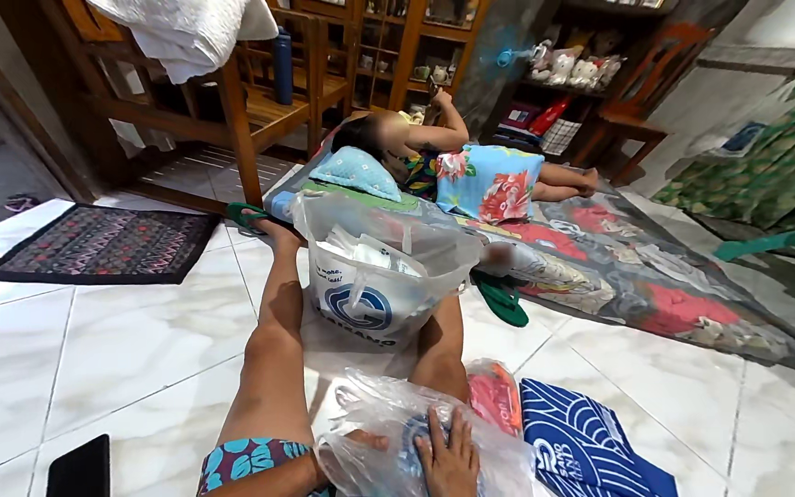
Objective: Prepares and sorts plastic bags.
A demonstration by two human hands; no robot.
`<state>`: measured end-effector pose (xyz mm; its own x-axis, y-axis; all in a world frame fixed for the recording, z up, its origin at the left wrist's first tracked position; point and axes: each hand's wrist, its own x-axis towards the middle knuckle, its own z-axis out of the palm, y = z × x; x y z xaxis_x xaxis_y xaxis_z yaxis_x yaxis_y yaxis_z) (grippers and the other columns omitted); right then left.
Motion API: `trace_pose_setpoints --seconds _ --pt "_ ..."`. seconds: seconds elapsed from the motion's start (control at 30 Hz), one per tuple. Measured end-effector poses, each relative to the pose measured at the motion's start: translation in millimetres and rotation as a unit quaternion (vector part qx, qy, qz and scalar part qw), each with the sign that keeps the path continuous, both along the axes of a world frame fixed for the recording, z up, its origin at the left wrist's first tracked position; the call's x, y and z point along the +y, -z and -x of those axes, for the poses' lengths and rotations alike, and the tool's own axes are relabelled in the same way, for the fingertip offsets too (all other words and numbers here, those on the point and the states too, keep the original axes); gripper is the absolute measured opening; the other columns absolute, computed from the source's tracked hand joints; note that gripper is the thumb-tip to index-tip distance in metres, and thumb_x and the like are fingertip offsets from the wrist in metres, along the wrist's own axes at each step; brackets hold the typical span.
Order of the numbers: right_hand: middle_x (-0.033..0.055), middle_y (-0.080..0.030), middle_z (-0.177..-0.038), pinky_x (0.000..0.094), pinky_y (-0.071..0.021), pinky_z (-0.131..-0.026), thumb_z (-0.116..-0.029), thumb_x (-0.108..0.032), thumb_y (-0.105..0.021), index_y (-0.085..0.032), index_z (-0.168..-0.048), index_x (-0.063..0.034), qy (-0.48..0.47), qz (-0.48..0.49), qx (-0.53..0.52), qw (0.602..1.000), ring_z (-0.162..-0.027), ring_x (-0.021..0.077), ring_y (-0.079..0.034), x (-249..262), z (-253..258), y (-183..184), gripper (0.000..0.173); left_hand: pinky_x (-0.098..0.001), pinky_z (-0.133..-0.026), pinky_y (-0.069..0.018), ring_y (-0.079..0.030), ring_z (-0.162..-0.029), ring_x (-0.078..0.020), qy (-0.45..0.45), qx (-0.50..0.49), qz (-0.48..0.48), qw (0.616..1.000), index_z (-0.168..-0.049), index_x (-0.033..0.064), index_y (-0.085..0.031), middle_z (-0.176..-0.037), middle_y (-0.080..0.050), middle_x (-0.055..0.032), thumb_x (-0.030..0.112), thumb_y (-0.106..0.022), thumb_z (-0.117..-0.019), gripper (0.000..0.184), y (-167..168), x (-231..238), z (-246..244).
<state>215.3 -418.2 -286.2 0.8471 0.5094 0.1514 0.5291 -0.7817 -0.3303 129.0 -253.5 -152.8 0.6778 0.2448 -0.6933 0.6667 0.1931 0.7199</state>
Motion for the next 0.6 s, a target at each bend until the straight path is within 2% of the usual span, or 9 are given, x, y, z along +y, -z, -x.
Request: trace_pose_setpoints --seconds 0.03,0.07,0.13,0.2,0.23,0.27,0.37,0.5,0.6 --pt "0.0397 -0.024 -0.159 0.078 -0.0218 -0.11 -0.101 -0.048 -0.048 -0.049 -0.152 -0.0105 0.002 0.007 0.0 1.0 -0.143 0.0643 -0.027 1.3 1.0 0.0 0.064 -0.0263 -0.102 -0.0438 -0.059 -0.111 -0.0105 -0.02 -0.031 0.055 0.998 -0.136 -0.0106 -0.049 -0.126 -0.062 -0.0164 0.009 -0.034 -0.1099 0.036 11.2 5.9 0.5" --pt "0.0393 -0.024 -0.159 0.0781 -0.022 -0.11 -0.1008 -0.049 -0.048 -0.05 -0.152 -0.0115 0.005 0.011 -0.005 1.0 -0.143 0.064 -0.027 2.9 1.3 -0.2 0.064 -0.0259 -0.095 -0.048 -0.061 -0.104 -0.0082 -0.022 -0.098 0.115 0.988 -0.136 -0.0051 -0.049 -0.119 -0.063 -0.0117 0.022 -0.03 -0.1124 0.041 40.6 15.3 2.9" --pt "0.0395 -0.027 -0.158 0.0786 -0.0236 -0.109 -0.1008 -0.05 -0.046 -0.052 -0.151 -0.0121 0.014 0.01 -0.019 1.0 -0.142 0.0643 -0.029 5.3 1.0 0.9 0.063 -0.0261 -0.08 -0.0537 -0.064 -0.086 -0.006 -0.055 -0.16 0.189 0.967 -0.121 0.0037 -0.057 -0.098 -0.067 -0.003 0.038 -0.034 -0.1107 0.043 76.5 24.8 -1.3" --pt "0.0399 -0.028 -0.157 0.0787 -0.0252 -0.108 -0.1004 -0.052 -0.045 -0.053 -0.151 -0.0121 0.019 0.012 -0.028 0.999 -0.141 0.0647 -0.031 5.0 1.6 2.7 0.064 -0.0228 -0.073 -0.0509 -0.06 -0.076 -0.0054 -0.106 -0.137 0.156 0.972 -0.119 -0.0008 -0.06 -0.091 -0.064 -0.003 0.02 -0.046 -0.1082 0.027 75.2 22.9 -9.9" --pt "0.0401 -0.028 -0.157 0.0786 -0.0254 -0.107 -0.1004 -0.052 -0.046 -0.053 -0.15 -0.0118 0.019 0.011 -0.03 0.999 -0.14 0.0649 -0.031 4.9 1.5 2.8 0.064 -0.024 -0.074 -0.0493 -0.058 -0.078 -0.0076 -0.111 -0.137 0.138 0.975 -0.123 -0.0047 -0.058 -0.095 -0.064 -0.0067 0.011 -0.048 -0.1068 0.025 79.7 25.8 -12.9" --pt "0.04 -0.028 -0.157 0.0784 -0.0259 -0.107 -0.1002 -0.052 -0.046 -0.053 -0.15 -0.0118 0.02 0.011 -0.032 0.999 -0.14 0.0651 -0.031 4.9 1.6 3.0 0.065 -0.0252 -0.076 -0.0533 -0.064 -0.083 -0.0084 -0.1 -0.161 0.127 0.974 -0.128 -0.0035 -0.057 -0.102 -0.069 -0.0078 0.008 -0.047 -0.1061 0.027 97.2 32.9 -13.0" --pt "0.0393 -0.027 -0.158 0.0778 -0.0257 -0.108 -0.1002 -0.052 -0.048 -0.052 -0.151 -0.0116 0.022 0.009 -0.024 0.999 -0.141 0.0646 -0.03 6.1 2.2 2.0 0.065 -0.0343 -0.085 -0.0558 -0.069 -0.097 -0.0167 -0.076 -0.198 0.116 0.97 -0.137 -0.0038 -0.053 -0.12 -0.068 -0.0149 0.01 -0.04 -0.1089 0.034 115.9 55.7 -5.4" --pt "0.0394 -0.027 -0.158 0.0777 -0.0249 -0.109 -0.1 -0.052 -0.047 -0.05 -0.152 -0.0113 0.018 0.007 -0.023 1.0 -0.141 0.0652 -0.029 5.7 1.8 3.7 0.066 -0.033 -0.083 -0.0575 -0.072 -0.095 -0.0167 -0.092 -0.201 0.107 0.969 -0.138 -0.0054 -0.051 -0.12 -0.07 -0.0149 0.012 -0.036 -0.1103 0.036 115.5 75.8 9.8" --pt "0.0392 -0.026 -0.158 0.0776 -0.0249 -0.108 -0.0997 -0.054 -0.047 -0.05 -0.153 -0.0126 0.016 0.013 -0.024 1.0 -0.142 0.0644 -0.029 6.1 2.7 3.5 0.067 -0.0291 -0.078 -0.0587 -0.073 -0.089 -0.0136 -0.111 -0.194 0.106 0.969 -0.132 -0.0038 -0.056 -0.111 -0.074 -0.0101 0.01 -0.039 -0.1094 0.031 114.0 87.5 17.6"
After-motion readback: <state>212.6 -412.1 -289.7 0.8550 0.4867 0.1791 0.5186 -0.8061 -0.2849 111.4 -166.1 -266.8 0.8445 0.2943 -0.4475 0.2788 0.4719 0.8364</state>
